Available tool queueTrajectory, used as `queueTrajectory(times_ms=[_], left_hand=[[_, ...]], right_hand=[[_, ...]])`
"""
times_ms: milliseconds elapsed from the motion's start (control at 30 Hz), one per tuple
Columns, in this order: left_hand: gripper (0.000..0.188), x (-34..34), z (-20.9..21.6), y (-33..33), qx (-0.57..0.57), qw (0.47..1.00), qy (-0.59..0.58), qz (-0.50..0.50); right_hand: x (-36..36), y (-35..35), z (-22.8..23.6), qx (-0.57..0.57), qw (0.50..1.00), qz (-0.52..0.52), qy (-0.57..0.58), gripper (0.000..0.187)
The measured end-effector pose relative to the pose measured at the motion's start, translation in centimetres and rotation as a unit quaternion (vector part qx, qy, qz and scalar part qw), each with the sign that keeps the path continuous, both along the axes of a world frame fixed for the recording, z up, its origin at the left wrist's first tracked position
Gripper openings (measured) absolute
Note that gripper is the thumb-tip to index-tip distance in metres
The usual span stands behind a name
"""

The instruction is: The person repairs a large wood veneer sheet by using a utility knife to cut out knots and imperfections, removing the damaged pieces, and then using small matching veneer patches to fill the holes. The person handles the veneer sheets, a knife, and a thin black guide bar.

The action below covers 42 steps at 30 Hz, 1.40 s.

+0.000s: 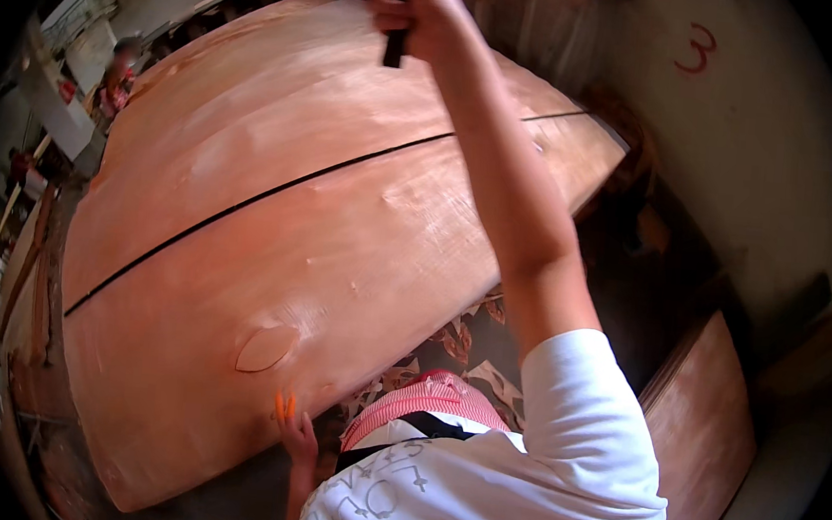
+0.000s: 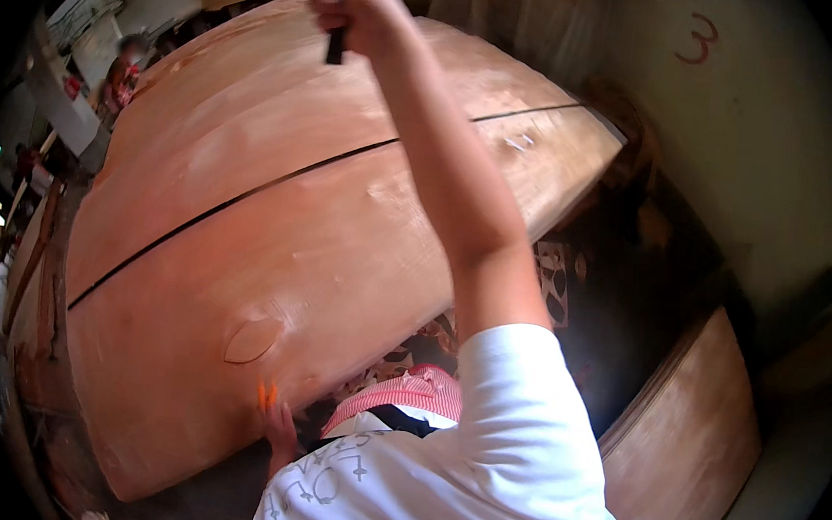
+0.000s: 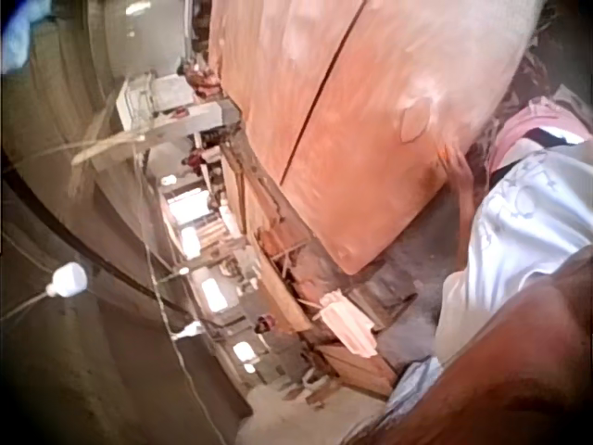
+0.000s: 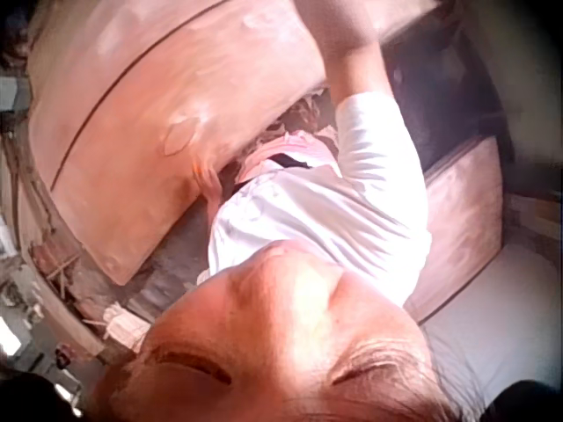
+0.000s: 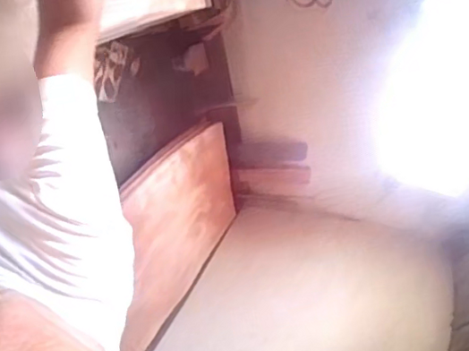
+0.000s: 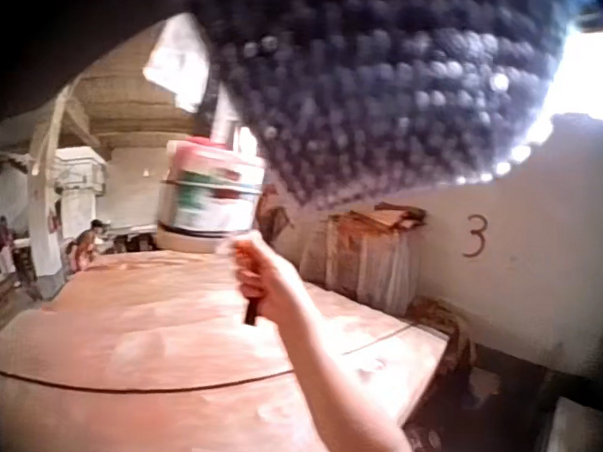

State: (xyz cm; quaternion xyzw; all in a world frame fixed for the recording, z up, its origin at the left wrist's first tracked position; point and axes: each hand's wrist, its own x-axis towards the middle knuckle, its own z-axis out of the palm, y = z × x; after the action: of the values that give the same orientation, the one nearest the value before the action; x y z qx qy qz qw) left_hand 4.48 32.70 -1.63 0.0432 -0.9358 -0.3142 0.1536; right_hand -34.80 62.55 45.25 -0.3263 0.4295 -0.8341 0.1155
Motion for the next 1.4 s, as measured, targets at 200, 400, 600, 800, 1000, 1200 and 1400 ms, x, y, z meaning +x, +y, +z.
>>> queueTrajectory(times_ms=[200, 400, 600, 800, 1000, 1200, 1400], left_hand=[[0.039, -0.4, -0.1, 0.7, -0.007, 1.000, -0.017, -0.017], [0.037, -4.8, 1.8, 3.3, -0.042, 0.997, -0.039, -0.050], [0.035, -7.3, 2.5, 5.3, -0.094, 0.989, -0.019, -0.113], [0.032, -10.1, 2.1, 4.3, 0.074, 0.994, -0.011, -0.074], [0.032, -20.2, 21.3, 9.6, 0.346, 0.932, 0.050, -0.101], [0.029, -23.2, 33.8, 18.9, 0.205, 0.908, 0.162, -0.328], [0.021, -21.8, 28.3, 18.6, 0.312, 0.904, 0.070, -0.283]], right_hand=[[1.0, -1.4, -0.5, -0.132, 0.989, 0.062, -0.039, 0.020], [1.4, 0.0, -3.0, -0.092, 0.992, -0.082, -0.028, 0.022], [1.8, 1.5, -3.5, -0.003, 0.906, -0.388, 0.171, 0.019], [6.9, 3.8, -12.9, 0.170, 0.758, -0.516, 0.361, 0.014], [13.2, 3.9, -21.6, 0.268, 0.758, -0.448, 0.390, 0.016], [18.5, 3.9, -31.4, 0.411, 0.782, -0.296, 0.365, 0.014], [22.2, 8.2, -40.5, 0.497, 0.818, -0.169, 0.236, 0.029]])
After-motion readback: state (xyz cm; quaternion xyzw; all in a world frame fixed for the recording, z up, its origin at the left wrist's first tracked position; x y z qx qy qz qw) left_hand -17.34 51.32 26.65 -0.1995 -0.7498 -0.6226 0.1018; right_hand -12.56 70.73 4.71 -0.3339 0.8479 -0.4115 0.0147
